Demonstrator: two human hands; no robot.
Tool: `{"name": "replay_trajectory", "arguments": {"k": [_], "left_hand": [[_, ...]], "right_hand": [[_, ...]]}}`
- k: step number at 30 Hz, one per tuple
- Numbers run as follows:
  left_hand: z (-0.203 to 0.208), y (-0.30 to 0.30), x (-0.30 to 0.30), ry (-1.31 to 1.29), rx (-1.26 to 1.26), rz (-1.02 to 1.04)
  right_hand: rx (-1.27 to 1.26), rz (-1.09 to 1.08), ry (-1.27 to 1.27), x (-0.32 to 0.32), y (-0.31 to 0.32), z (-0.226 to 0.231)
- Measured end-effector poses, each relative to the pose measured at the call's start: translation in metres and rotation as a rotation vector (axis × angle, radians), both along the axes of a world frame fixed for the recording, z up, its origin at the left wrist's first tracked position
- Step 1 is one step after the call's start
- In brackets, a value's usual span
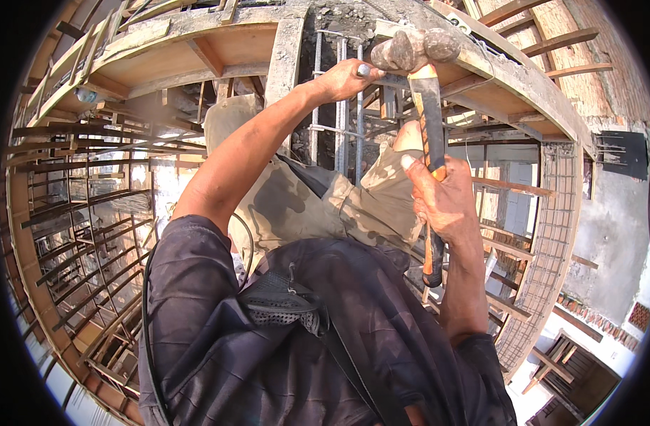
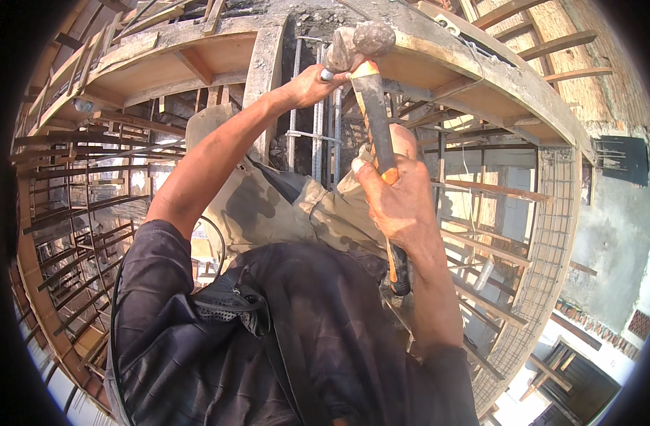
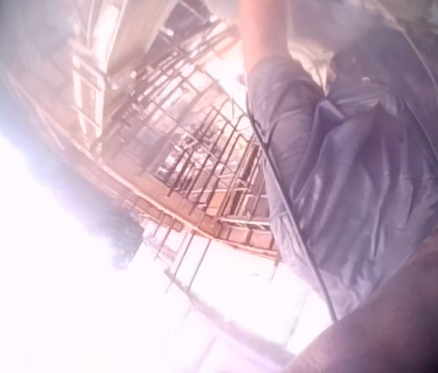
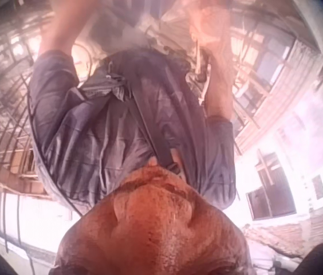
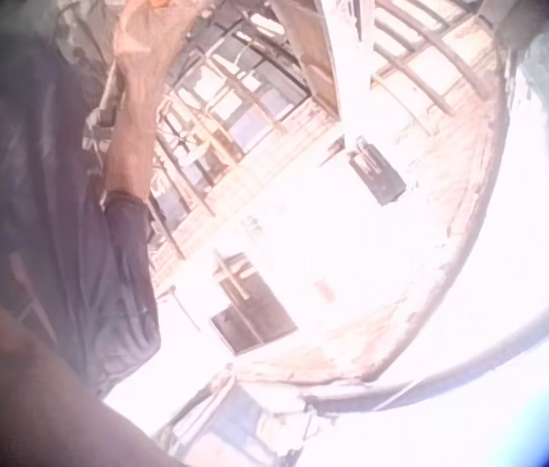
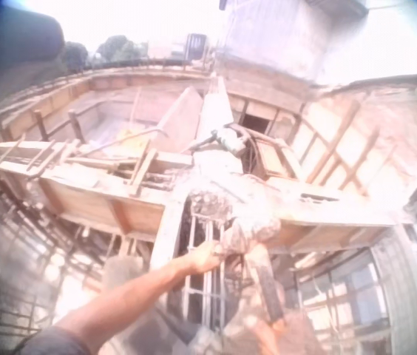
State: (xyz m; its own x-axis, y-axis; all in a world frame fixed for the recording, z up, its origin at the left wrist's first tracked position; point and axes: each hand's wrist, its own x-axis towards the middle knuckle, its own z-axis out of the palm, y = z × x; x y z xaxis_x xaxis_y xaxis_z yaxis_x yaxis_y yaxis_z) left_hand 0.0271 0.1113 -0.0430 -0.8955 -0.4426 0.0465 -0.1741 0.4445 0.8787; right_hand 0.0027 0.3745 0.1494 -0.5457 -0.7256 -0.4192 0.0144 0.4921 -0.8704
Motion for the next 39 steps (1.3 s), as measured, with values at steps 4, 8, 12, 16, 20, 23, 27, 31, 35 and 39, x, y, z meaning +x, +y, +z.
{"name": "replay_trajectory", "arguments": {"k": [4,8,12,16,20,23,27,31,35,39], "left_hand": [[0.019,-0.013,0.0,-0.152,0.003,-0.003],[0.023,-0.011,0.004,-0.075,-0.002,0.043],[0.0,-0.014,0.01,0.001,-0.054,-0.028],[0.008,-0.005,0.015,-0.064,-0.024,-0.047],[0.015,-0.005,0.012,-0.055,0.0,-0.002],[0.01,-0.007,0.003,-0.11,0.016,0.006],[0.002,-0.019,-0.002,-0.157,-0.016,-0.006],[0.002,-0.014,-0.006,-0.063,0.022,-0.009],[0.007,-0.019,0.013,-0.027,0.007,0.033],[0.002,-0.018,0.016,-0.063,0.04,0.11]], "right_hand": [[-0.386,-0.083,0.293,-0.009,-0.017,0.091],[-0.854,-0.138,0.231,-0.018,-0.049,0.067],[-0.058,-0.011,-0.044,-0.026,-0.026,-0.05],[0.096,0.026,-0.076,-0.015,-0.008,-0.052],[-0.124,-0.003,0.067,-0.006,-0.012,0.037],[-0.481,-0.162,0.376,0.001,-0.034,0.104],[-0.841,-0.135,0.314,-0.007,-0.059,0.071],[0.079,0.139,0.253,-0.041,-0.022,-0.076],[0.167,0.102,0.034,-0.022,-0.009,-0.053],[-0.125,0.099,0.134,-0.01,-0.02,0.041]]}}
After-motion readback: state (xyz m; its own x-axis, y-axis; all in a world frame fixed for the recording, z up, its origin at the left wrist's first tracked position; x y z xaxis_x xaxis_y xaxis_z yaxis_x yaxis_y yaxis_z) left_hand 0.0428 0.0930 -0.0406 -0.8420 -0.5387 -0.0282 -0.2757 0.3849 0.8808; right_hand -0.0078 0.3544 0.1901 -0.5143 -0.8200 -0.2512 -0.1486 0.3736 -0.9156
